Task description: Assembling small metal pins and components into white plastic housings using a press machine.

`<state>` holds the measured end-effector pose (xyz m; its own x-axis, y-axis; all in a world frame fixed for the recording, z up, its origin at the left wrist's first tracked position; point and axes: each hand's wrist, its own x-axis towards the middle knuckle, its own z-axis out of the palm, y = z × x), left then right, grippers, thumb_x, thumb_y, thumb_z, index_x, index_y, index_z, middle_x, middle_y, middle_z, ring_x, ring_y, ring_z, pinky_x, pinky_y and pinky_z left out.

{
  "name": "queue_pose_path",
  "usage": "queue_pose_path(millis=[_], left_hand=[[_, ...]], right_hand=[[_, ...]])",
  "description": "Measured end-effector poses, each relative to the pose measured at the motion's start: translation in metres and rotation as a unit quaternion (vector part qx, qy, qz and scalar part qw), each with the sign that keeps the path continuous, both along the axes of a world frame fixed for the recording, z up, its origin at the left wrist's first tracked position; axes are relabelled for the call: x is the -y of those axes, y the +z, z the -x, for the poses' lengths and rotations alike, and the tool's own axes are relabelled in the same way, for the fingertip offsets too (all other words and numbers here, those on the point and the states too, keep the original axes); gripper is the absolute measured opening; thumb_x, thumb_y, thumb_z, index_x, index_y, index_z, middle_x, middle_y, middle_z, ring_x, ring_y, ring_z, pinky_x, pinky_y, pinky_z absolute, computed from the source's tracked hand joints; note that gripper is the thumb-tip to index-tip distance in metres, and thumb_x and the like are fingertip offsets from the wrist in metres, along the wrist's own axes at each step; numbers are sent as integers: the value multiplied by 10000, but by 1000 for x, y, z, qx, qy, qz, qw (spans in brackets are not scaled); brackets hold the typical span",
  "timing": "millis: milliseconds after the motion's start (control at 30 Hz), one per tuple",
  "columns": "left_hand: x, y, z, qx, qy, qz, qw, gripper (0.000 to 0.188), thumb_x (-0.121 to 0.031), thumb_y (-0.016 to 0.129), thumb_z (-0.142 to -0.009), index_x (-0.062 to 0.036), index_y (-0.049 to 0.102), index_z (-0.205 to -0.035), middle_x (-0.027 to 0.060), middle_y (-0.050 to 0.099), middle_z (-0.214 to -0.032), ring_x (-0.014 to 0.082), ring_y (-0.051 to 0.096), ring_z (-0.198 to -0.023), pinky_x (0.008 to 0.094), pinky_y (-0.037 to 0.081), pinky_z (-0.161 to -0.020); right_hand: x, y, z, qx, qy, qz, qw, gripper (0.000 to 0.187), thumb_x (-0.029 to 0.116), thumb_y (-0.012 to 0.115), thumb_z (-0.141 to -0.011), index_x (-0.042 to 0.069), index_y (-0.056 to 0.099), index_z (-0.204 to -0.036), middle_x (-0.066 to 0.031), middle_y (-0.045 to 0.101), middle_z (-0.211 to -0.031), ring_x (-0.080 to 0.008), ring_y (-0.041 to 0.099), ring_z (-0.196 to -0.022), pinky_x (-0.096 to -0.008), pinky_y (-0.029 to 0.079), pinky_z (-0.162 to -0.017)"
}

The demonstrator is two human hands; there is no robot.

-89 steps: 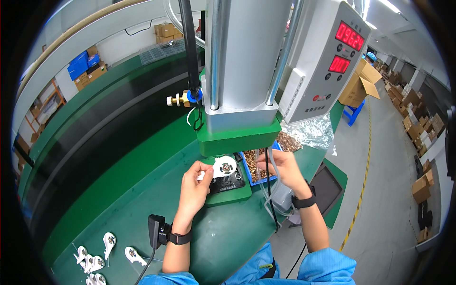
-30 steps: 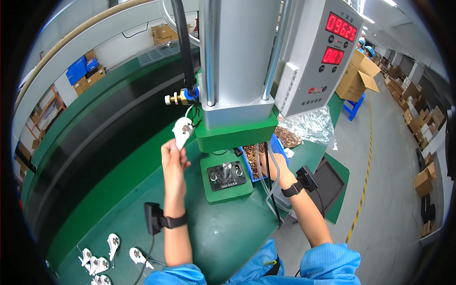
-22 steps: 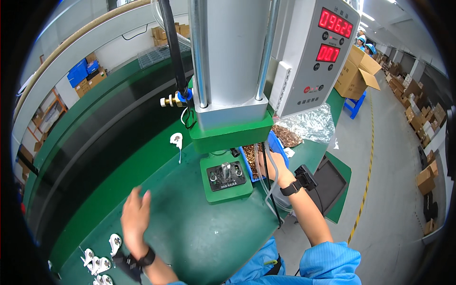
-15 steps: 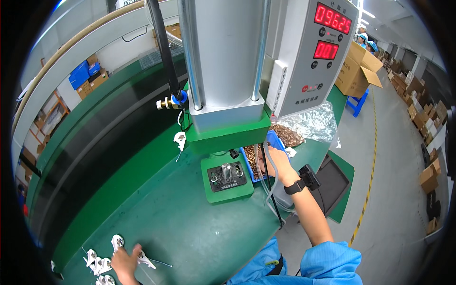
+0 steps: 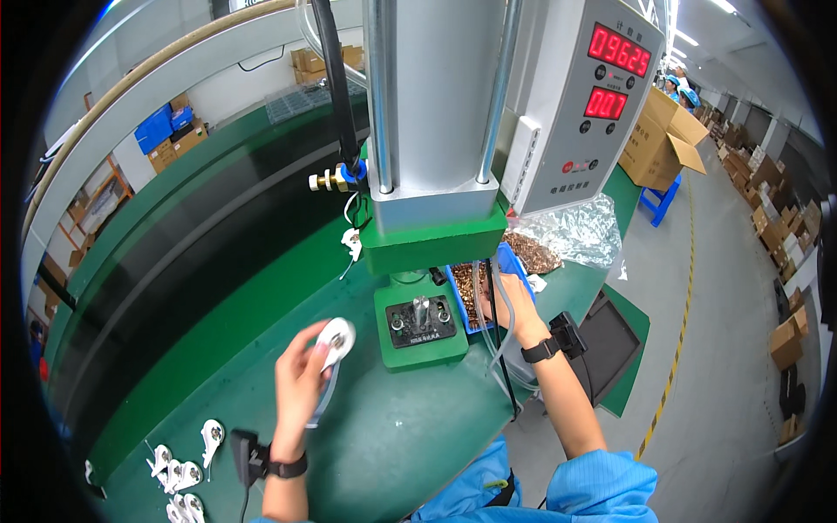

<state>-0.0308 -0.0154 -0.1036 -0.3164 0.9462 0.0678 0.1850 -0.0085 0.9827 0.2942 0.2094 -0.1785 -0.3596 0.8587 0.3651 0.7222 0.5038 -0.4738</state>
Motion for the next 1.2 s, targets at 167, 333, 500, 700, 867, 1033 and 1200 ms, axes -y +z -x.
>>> queue_pose_path(millis=[167,333,500,700,867,1033,1200], left_hand=[[-80,16,-62,-165,-54,-94,980,298,-97,557,-1035,-14,617,-1314,162,608,-688,226,544,-568,380,449,-597],[-87,22,-69,-260,-76,-134,953,296,-45,591,-988,-33,659,-1277,250,642,-749,403,627,-655,455,488,-648],[-94,26,-66,-303,-96,-131,939,272,-63,614,-980,-17,688,-1237,266,695,-857,418,674,-756,454,523,-716],[-101,22,-54,-336,-112,-105,929,298,-104,618,-996,-15,661,-1277,246,715,-854,366,690,-749,412,530,-721],[-90,22,-67,-182,-44,-23,982,375,-151,601,-1035,-11,570,-1381,180,695,-792,174,679,-760,345,515,-710],[-75,15,-67,-123,-41,-54,990,286,-143,592,-1044,-7,597,-1296,47,628,-780,93,552,-737,268,451,-689],[-83,-4,-59,-85,-30,-66,994,154,-148,605,-1039,-6,648,-1082,-13,602,-780,58,488,-715,248,390,-648]], right_hand=[[2,-1,-1,-58,1,-17,998,117,83,690,-798,-33,673,-794,-246,698,-818,-455,685,-795,-513,552,-736],[24,19,-11,-111,-16,-20,993,103,55,658,-823,-38,700,-837,-220,703,-787,-389,697,-722,-455,560,-684],[57,42,-21,-173,-42,-22,984,85,51,700,-855,-26,714,-888,-138,694,-737,-214,651,-608,-335,517,-591],[87,35,-32,-287,-41,-4,957,35,2,720,-889,-13,697,-911,-25,648,-737,-46,540,-586,-221,409,-537],[82,-30,-35,-413,-42,54,908,25,-16,676,-965,-21,676,-990,41,642,-815,-2,541,-680,-177,402,-589],[81,-39,-32,-458,-44,86,884,47,-2,702,-964,-40,695,-990,22,659,-868,-20,577,-721,-189,450,-627],[79,-13,-32,-468,3,82,880,97,-43,679,-962,-58,724,-1047,-35,691,-970,-70,653,-859,-212,515,-758]])
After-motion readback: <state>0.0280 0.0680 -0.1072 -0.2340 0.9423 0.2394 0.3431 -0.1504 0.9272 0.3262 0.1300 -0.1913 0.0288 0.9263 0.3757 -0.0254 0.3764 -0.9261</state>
